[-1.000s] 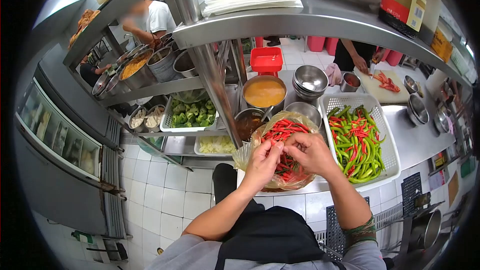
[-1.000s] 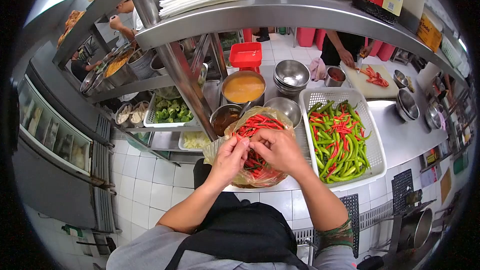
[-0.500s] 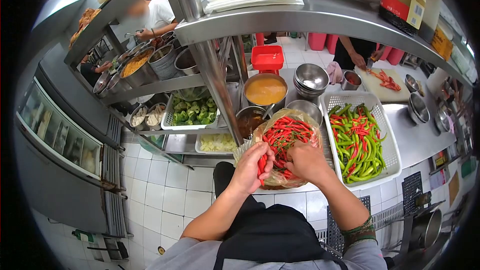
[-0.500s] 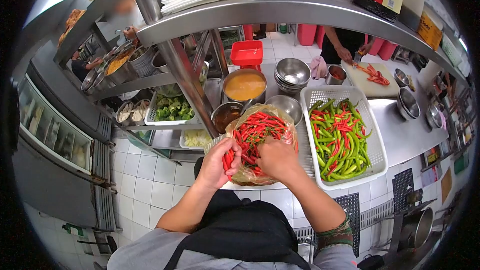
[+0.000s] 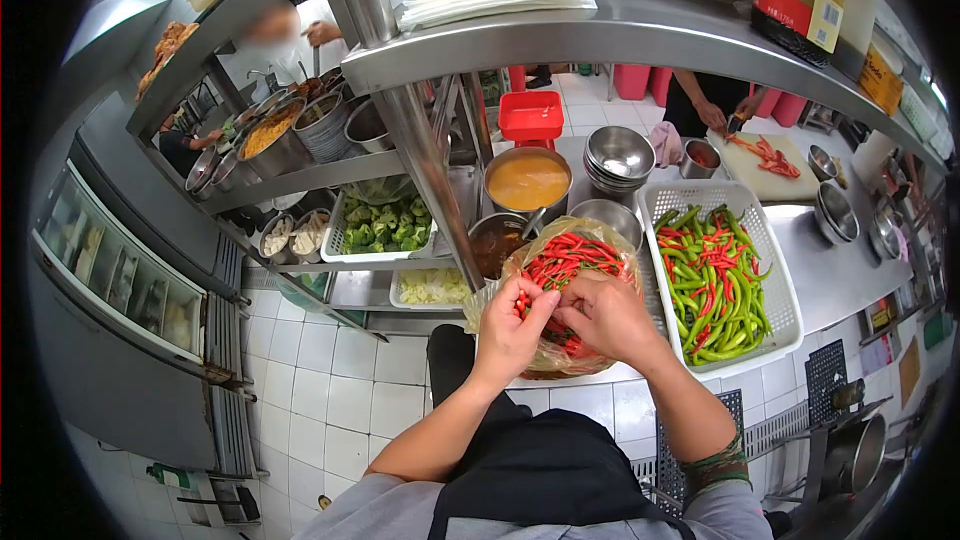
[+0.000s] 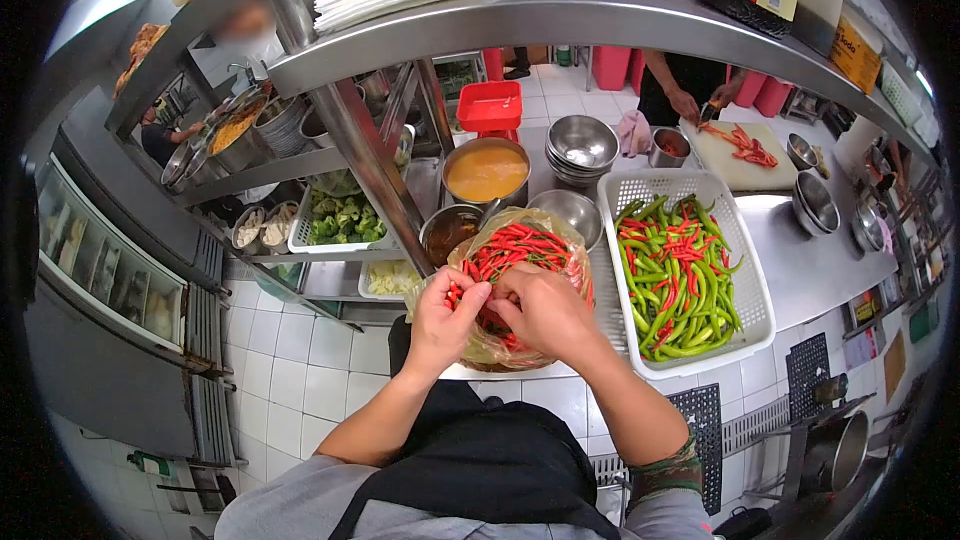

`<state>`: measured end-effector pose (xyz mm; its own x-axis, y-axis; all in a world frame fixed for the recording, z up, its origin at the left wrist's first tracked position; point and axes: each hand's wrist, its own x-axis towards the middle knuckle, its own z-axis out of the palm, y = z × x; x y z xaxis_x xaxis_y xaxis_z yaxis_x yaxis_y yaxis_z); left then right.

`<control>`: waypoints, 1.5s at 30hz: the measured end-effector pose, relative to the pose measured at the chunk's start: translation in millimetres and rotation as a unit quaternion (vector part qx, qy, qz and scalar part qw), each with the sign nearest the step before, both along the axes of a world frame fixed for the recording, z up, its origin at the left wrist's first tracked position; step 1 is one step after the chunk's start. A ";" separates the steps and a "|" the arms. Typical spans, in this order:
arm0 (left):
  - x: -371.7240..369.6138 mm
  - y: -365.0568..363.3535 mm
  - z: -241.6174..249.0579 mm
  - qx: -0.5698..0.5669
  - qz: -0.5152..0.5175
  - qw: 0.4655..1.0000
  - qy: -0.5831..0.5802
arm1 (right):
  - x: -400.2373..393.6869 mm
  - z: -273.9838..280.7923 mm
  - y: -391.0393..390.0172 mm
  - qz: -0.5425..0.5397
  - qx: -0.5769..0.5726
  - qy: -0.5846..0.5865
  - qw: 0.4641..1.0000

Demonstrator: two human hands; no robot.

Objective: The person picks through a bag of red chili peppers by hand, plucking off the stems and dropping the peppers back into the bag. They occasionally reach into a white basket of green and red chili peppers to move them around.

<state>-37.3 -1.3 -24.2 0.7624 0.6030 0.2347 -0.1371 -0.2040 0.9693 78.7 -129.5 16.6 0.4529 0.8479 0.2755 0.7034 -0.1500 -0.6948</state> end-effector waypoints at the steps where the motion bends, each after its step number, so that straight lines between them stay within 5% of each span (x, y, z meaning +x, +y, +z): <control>1: -0.1 -2.6 7.3 0.053 0.023 0.998 -0.013 | -2.3 0.4 1.4 -0.029 0.004 0.043 0.999; 2: -0.3 -3.9 13.2 0.106 0.046 0.993 -0.025 | -4.2 -2.4 3.7 -0.040 0.018 0.062 0.997; 5: 4.4 -1.4 23.0 -0.017 0.033 0.999 -0.003 | -8.2 -7.6 11.1 -0.074 0.035 0.105 0.991; 12: -1.8 -3.4 9.3 0.188 0.120 0.971 -0.085 | 6.5 -15.6 11.6 -0.119 0.010 -0.030 0.992; 13: -5.2 0.4 10.6 0.026 0.064 0.994 -0.085 | 12.3 -19.6 10.9 -0.113 -0.015 -0.053 0.992; 15: -12.9 7.0 21.6 -0.296 -0.053 0.951 -0.077 | 16.8 -23.0 9.2 -0.076 -0.044 -0.080 0.993; 20: -17.9 25.9 5.1 -0.615 -0.212 0.747 -0.135 | 21.2 -26.8 15.9 0.029 -0.117 -0.109 0.987; 23: -19.8 21.5 8.3 -0.620 -0.194 0.753 -0.106 | 26.9 -29.0 21.6 0.026 -0.101 -0.122 0.987; 26: -19.5 15.7 16.2 -0.558 -0.141 0.816 -0.051 | 41.3 -24.5 19.0 0.018 0.016 -0.119 0.993; 34: 9.2 19.7 13.4 -0.387 -0.133 0.912 0.027 | 54.2 -3.1 4.9 -0.010 0.067 0.283 0.957; 45: 40.4 19.2 2.4 -0.128 -0.191 0.967 0.109 | 55.1 -19.0 4.8 0.023 0.086 0.344 0.935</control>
<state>3.1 17.8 -21.8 0.9559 0.2836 -0.0769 0.0589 0.0715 0.9957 133.8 -124.7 -2.4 0.5372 0.8408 0.0663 0.0833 0.0253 -0.9962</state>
